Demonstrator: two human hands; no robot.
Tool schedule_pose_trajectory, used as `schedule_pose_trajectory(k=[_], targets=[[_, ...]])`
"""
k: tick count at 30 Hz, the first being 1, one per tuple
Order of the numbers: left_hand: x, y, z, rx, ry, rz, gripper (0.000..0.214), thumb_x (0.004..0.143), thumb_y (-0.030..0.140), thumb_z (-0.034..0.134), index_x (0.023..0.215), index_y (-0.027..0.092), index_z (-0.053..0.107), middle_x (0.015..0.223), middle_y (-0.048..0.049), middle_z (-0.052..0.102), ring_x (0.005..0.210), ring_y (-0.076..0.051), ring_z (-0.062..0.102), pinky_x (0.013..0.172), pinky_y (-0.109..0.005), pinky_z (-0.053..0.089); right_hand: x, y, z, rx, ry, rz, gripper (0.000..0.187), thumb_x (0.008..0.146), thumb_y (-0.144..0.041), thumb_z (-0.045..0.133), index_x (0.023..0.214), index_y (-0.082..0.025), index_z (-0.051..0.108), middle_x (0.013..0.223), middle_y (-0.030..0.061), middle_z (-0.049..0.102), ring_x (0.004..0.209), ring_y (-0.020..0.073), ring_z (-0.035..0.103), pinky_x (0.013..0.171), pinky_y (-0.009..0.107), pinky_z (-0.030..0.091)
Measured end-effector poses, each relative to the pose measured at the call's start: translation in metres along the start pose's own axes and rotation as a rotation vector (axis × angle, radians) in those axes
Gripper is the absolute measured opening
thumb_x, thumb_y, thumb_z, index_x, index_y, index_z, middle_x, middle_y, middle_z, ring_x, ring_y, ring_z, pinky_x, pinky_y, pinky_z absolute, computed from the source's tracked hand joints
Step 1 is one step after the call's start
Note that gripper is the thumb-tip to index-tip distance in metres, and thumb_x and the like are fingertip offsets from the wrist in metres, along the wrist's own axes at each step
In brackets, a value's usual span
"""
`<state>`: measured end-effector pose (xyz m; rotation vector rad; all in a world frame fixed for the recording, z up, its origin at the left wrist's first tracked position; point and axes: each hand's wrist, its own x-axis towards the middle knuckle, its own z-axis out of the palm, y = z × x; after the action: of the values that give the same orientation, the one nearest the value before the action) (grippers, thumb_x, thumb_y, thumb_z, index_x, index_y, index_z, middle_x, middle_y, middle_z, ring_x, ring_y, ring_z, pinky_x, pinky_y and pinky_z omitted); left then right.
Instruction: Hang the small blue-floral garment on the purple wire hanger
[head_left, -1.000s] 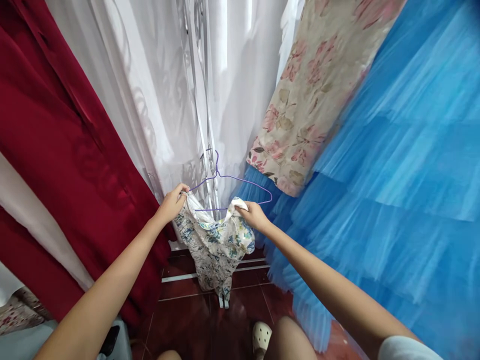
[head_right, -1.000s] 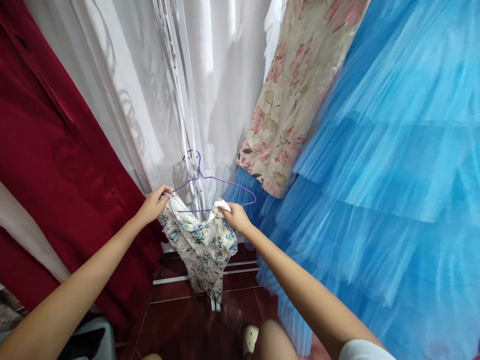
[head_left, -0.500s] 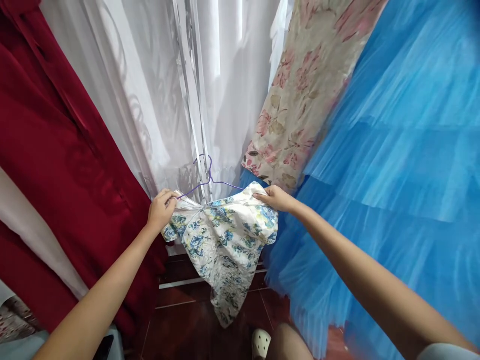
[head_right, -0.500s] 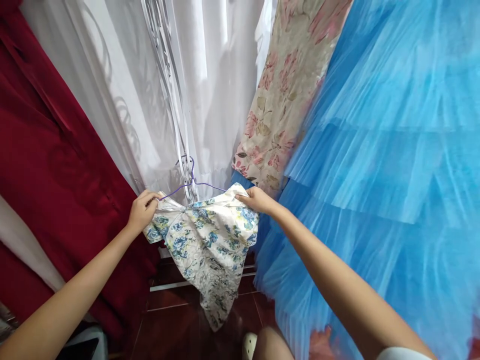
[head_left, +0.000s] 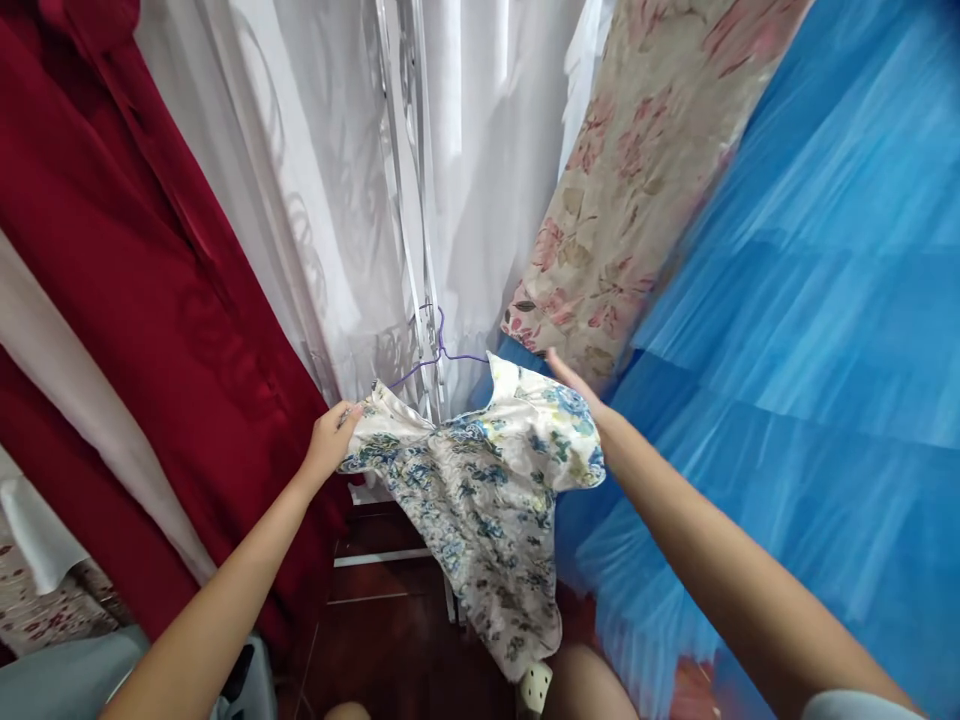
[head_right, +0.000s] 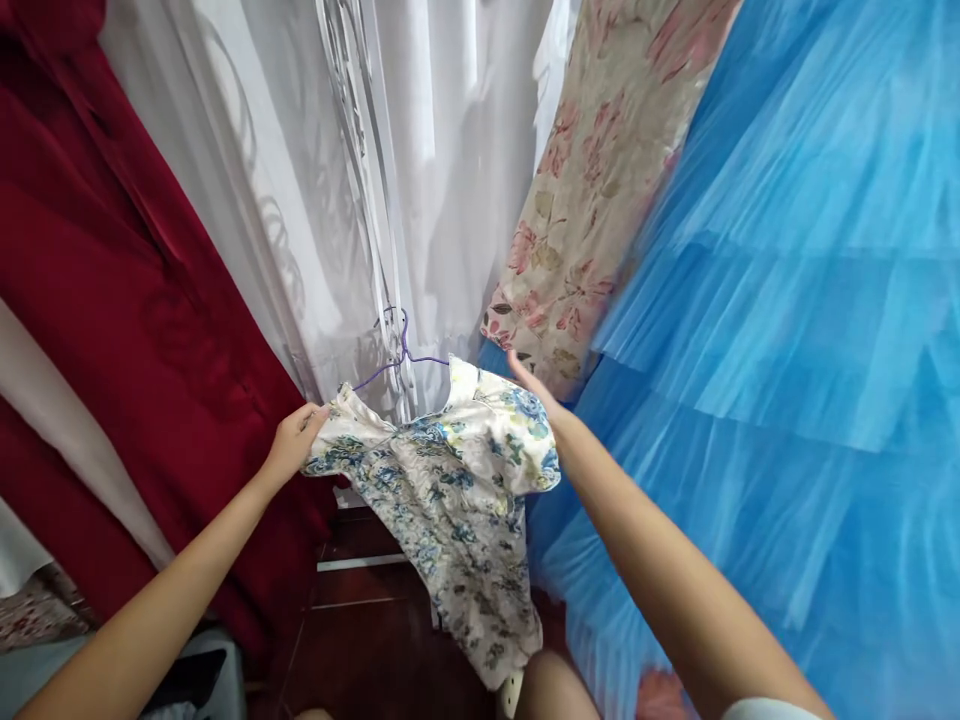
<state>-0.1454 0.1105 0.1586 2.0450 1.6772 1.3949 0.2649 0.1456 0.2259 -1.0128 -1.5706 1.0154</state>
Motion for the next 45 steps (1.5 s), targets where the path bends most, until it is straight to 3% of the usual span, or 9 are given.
schedule_pose_trajectory(k=[3,5,10,17,23,28,34,39,45], targets=[[-0.003,0.008,-0.023,0.020,0.042,0.007,0.036,0.090,0.049,0.049,0.075,0.017,0.058,0.065,0.0034,0.050,0.064,-0.012,0.046,0.060,-0.021,0.036,-0.012,0.002,-0.006,0.191,-0.272,0.215,0.052,0.089,-0.062,0.051,0.099,-0.014,0.072,0.098,0.0138,0.075,0.085,0.0268,0.072,0.074,0.037,0.056],[0.000,0.014,-0.035,0.002,0.104,-0.004,0.033,0.088,0.048,0.054,0.078,0.017,0.061,0.069,0.0024,0.054,0.068,-0.013,0.049,0.062,-0.021,0.037,-0.019,0.002,-0.004,0.236,-0.318,0.269,0.041,0.082,-0.054,0.066,0.096,-0.016,0.073,0.091,0.0128,0.076,0.075,0.0258,0.072,0.068,0.035,0.057],[0.034,0.045,-0.044,-0.332,0.268,-0.070,0.033,0.076,0.044,0.071,0.088,0.014,0.066,0.081,-0.0020,0.064,0.070,-0.014,0.056,0.061,-0.021,0.044,-0.017,0.006,0.002,0.320,-0.100,0.277,0.028,0.080,-0.043,0.071,0.090,-0.017,0.074,0.081,0.0122,0.076,0.064,0.0244,0.070,0.059,0.034,0.057],[0.099,0.107,-0.036,-0.476,0.180,0.011,0.036,0.079,0.041,0.070,0.105,0.017,0.064,0.091,-0.0030,0.067,0.075,-0.016,0.062,0.065,-0.023,0.050,-0.007,-0.008,-0.034,0.398,0.151,0.307,0.022,0.078,-0.041,0.074,0.083,-0.020,0.073,0.078,0.0147,0.075,0.058,0.0224,0.068,0.054,0.031,0.052],[0.149,0.155,-0.056,-0.311,0.085,0.140,0.022,0.086,0.037,0.065,0.098,0.020,0.066,0.096,-0.0022,0.069,0.091,-0.018,0.063,0.078,-0.023,0.047,-0.016,-0.101,-0.072,0.263,0.300,0.247,0.031,0.076,-0.047,0.075,0.067,-0.020,0.066,0.062,0.0040,0.063,0.050,0.0147,0.054,0.045,0.022,0.042],[0.191,0.209,-0.110,-0.262,-0.049,0.135,0.018,0.089,0.038,0.060,0.095,0.021,0.062,0.081,0.0019,0.065,0.073,-0.014,0.059,0.065,-0.021,0.044,-0.009,-0.200,-0.102,0.264,0.325,0.273,0.030,0.074,-0.049,0.075,0.068,-0.020,0.070,0.066,0.0087,0.065,0.052,0.0179,0.056,0.045,0.025,0.044],[0.235,0.278,-0.179,-0.215,-0.013,0.154,0.017,0.090,0.039,0.058,0.094,0.022,0.061,0.080,0.0028,0.064,0.073,-0.014,0.059,0.067,-0.021,0.044,0.016,-0.301,-0.115,0.361,0.381,0.318,0.026,0.067,-0.044,0.081,0.076,-0.021,0.076,0.071,0.0127,0.070,0.056,0.0234,0.063,0.048,0.030,0.048],[0.262,0.314,-0.208,-0.080,0.135,0.198,0.029,0.094,0.037,0.053,0.121,0.027,0.055,0.120,-0.0045,0.060,0.116,-0.021,0.055,0.099,-0.034,0.042,0.026,-0.375,-0.096,0.424,0.479,0.329,0.028,0.063,-0.041,0.084,0.081,-0.020,0.077,0.070,0.0136,0.071,0.054,0.0247,0.065,0.048,0.031,0.047],[0.233,0.326,-0.197,0.166,0.141,0.460,0.082,0.084,0.040,0.066,0.152,0.032,0.021,0.160,-0.0129,0.013,0.146,-0.036,0.015,0.115,-0.058,0.017,-0.052,-0.410,-0.013,0.419,0.547,0.357,0.032,0.051,-0.051,0.082,0.067,-0.026,0.073,0.057,0.0089,0.063,0.048,0.0254,0.058,0.045,0.035,0.046]])
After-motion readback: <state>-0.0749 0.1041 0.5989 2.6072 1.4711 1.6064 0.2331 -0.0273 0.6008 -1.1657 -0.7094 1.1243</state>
